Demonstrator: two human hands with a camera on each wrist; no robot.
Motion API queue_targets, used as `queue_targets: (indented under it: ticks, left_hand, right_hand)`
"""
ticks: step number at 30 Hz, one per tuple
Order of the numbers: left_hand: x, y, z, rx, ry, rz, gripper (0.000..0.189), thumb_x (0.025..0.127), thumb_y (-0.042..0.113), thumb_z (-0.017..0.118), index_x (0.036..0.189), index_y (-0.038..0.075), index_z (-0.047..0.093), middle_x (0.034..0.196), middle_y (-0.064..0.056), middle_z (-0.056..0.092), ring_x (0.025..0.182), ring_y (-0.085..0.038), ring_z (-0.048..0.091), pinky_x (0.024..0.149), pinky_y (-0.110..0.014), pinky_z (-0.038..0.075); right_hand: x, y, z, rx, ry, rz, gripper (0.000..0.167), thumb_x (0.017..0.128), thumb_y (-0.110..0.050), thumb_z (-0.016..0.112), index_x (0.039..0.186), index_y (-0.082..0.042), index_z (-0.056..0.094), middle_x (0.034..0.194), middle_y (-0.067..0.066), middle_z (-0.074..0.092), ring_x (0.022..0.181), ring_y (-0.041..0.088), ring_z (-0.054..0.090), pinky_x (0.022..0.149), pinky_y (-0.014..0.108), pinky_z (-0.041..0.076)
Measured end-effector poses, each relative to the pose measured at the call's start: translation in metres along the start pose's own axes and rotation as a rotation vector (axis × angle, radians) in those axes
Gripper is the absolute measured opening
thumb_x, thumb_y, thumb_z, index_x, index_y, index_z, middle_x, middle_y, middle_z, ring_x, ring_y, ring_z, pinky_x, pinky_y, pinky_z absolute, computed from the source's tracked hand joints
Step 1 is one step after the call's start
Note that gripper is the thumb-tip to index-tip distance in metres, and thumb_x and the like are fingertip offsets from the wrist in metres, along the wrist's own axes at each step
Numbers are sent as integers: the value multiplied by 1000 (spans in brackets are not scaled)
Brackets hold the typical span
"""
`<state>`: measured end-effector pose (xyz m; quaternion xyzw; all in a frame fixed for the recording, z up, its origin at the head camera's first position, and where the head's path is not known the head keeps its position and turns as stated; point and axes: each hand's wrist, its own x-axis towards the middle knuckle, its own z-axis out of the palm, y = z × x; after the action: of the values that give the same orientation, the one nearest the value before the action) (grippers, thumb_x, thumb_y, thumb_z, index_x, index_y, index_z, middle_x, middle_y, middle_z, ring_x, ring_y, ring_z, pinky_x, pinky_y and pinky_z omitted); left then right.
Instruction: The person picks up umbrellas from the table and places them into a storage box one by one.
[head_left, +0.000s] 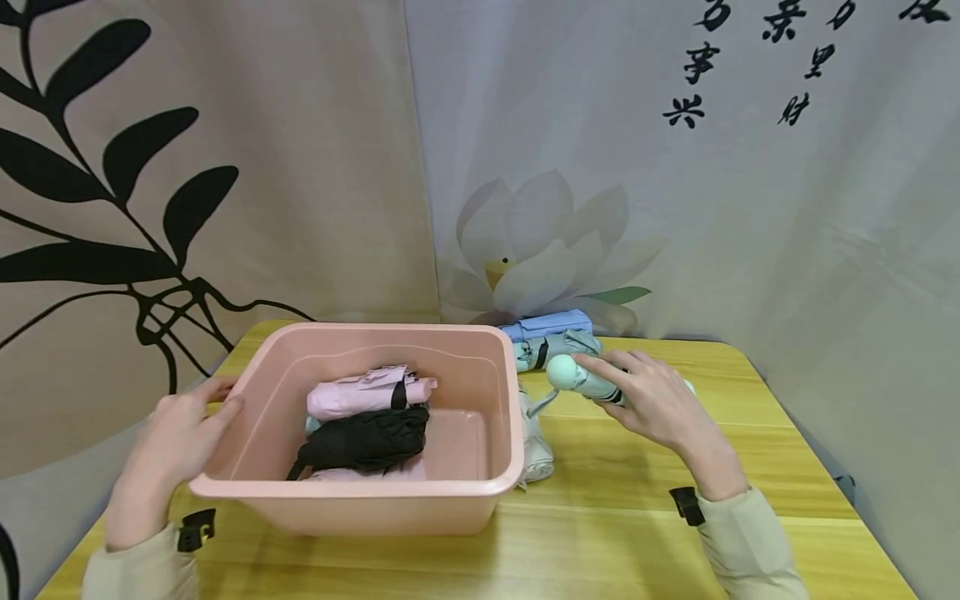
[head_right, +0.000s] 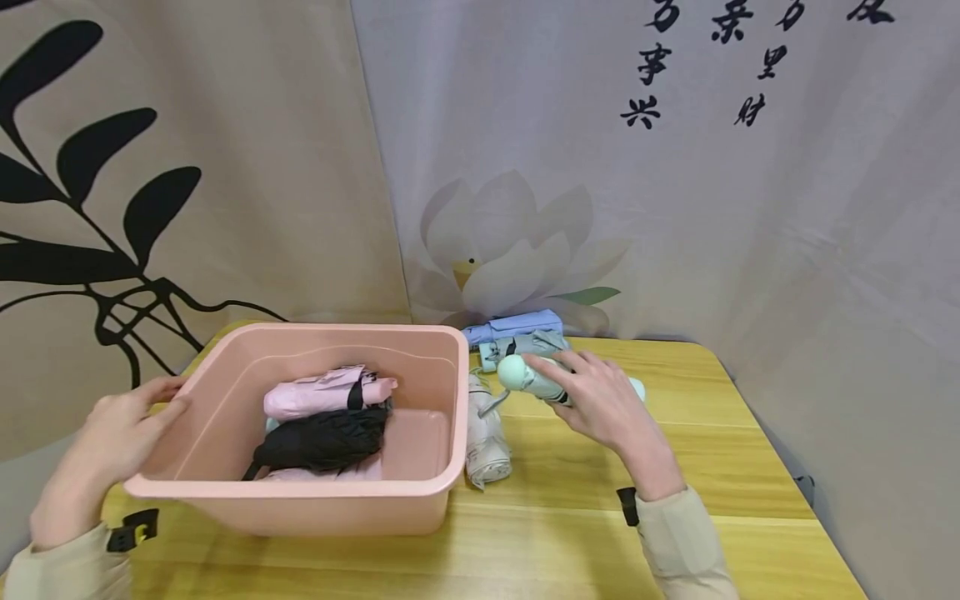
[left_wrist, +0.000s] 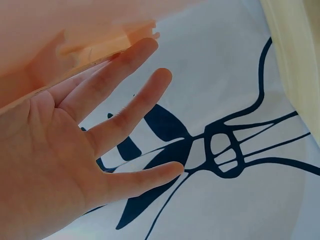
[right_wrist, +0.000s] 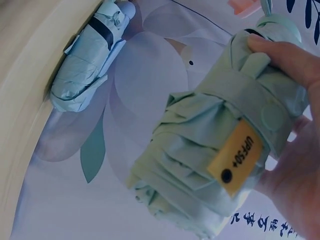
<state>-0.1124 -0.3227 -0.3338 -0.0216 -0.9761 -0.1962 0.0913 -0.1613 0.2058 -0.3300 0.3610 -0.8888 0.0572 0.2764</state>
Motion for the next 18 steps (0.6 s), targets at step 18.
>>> queue_targets:
  ticks: [18]
  left_hand:
    - [-1,1,3,-32,11,-38,47,100,29,42,131,-6,48,124,-35,55,111,-57,48,81,-63,43]
  right_hand:
    - [46,-19,-12,2,66,-66,69,68,-15,84,131,-23,57,113,8,66,95,30,62,70,44,54]
